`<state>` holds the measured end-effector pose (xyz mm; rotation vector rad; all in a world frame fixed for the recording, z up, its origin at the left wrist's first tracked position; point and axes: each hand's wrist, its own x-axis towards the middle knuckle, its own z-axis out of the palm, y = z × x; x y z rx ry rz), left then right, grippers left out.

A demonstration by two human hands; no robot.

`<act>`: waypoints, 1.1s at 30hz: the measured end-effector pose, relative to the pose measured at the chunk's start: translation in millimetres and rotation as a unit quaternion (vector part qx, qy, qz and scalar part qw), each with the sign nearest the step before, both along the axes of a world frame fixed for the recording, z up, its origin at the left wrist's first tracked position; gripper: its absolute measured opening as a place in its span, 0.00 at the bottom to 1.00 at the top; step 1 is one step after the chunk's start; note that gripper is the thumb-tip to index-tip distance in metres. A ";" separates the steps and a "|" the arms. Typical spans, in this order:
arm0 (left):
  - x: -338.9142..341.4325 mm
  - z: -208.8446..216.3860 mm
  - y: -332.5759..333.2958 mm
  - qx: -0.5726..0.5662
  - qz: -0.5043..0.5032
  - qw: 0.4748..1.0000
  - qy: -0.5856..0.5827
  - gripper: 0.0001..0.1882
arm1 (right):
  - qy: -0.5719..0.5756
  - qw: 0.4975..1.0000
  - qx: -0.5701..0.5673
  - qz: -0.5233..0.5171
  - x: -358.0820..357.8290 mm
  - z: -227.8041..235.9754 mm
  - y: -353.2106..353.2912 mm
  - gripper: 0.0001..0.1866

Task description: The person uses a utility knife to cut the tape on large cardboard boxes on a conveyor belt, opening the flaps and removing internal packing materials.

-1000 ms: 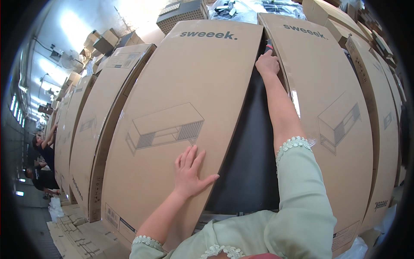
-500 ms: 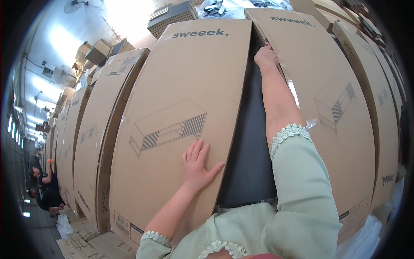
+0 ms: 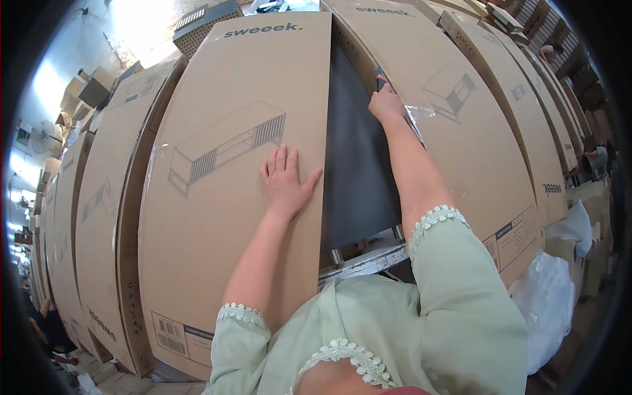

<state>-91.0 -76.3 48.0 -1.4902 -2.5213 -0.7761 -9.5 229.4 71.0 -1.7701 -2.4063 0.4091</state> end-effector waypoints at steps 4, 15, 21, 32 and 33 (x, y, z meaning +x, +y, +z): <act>2.1 2.7 -0.1 -0.028 0.002 1.000 -0.009 0.38 | -0.017 0.999 0.024 0.024 39.3 -9.3 -19.4 0.28; -2.5 1.8 -2.1 -0.050 0.018 0.998 0.014 0.38 | 0.008 0.995 0.082 0.049 92.2 -20.2 -64.7 0.29; -1.8 -2.1 0.8 -0.064 0.027 0.997 0.043 0.39 | 0.053 0.977 0.161 0.127 64.2 -19.0 -47.7 0.28; -3.6 2.4 -3.7 -0.073 0.049 0.996 0.011 0.39 | 0.052 0.994 0.016 0.092 -32.5 -24.9 55.6 0.25; -5.1 3.7 -6.1 -0.076 0.049 0.996 0.012 0.39 | 0.057 0.994 0.004 0.089 -38.2 -24.4 55.9 0.25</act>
